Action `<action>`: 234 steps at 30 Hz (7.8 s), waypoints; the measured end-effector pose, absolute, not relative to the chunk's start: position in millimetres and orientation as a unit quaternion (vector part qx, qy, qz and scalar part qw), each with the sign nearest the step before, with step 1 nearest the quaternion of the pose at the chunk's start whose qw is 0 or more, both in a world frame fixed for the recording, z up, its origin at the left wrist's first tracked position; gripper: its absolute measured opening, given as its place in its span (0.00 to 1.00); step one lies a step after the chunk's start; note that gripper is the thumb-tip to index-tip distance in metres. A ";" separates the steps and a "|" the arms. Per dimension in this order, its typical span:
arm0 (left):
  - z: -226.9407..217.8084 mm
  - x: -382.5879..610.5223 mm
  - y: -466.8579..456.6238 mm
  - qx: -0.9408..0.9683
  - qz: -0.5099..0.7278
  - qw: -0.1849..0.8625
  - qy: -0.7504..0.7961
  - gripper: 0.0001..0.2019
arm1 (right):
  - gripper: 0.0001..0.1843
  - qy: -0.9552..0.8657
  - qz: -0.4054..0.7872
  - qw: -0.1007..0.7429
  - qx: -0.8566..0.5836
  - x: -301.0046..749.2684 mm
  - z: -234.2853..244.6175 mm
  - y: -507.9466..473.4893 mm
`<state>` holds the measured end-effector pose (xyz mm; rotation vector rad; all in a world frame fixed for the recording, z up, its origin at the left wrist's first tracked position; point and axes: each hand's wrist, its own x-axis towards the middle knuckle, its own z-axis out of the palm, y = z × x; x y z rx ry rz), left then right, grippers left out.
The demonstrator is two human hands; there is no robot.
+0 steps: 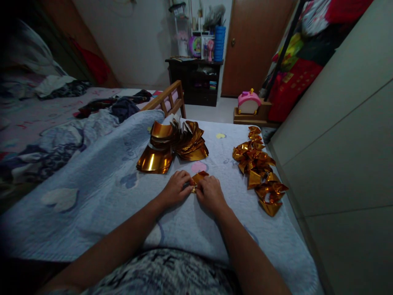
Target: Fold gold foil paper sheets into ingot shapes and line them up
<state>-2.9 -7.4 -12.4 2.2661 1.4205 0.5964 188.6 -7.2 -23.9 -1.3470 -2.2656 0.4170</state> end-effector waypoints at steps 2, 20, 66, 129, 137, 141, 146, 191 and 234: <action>-11.6 -3.6 -7.8 0.815 0.208 0.198 0.503 0.05 | 0.06 -0.825 0.146 0.235 -0.492 188.6 -25.1 -6.8; -10.8 -4.5 -8.0 0.821 0.193 0.195 0.501 0.06 | 0.04 -0.832 0.134 0.235 -0.484 190.7 -30.5 -1.2; -11.4 -6.2 -6.3 0.826 0.179 0.195 0.498 0.07 | 0.09 -0.844 0.132 0.185 -0.486 188.7 -20.3 -3.1; -7.3 -4.6 -12.5 0.832 0.147 0.182 0.503 0.10 | 0.05 -0.833 0.128 0.190 -0.504 184.1 -17.8 -7.9; -6.8 -5.4 -11.8 0.836 0.136 0.185 0.498 0.11 | 0.07 -0.831 0.120 0.196 -0.507 183.4 -17.5 -9.3; -7.5 -5.2 -11.5 0.835 0.140 0.187 0.499 0.10 | 0.07 -0.831 0.115 0.191 -0.509 183.4 -17.7 -9.4; -7.4 -4.7 -12.1 0.834 0.142 0.188 0.498 0.10 | 0.06 -0.831 0.119 0.180 -0.513 183.0 -16.6 -9.1; -3.2 0.3 -16.1 0.822 0.139 0.186 0.520 0.08 | 0.28 -0.817 0.127 0.130 -0.547 204.8 -3.9 -16.3; -14.4 -2.0 -7.8 0.797 0.315 0.225 0.464 0.11 | 0.10 -0.825 0.231 0.275 -0.436 208.7 -9.5 -6.1</action>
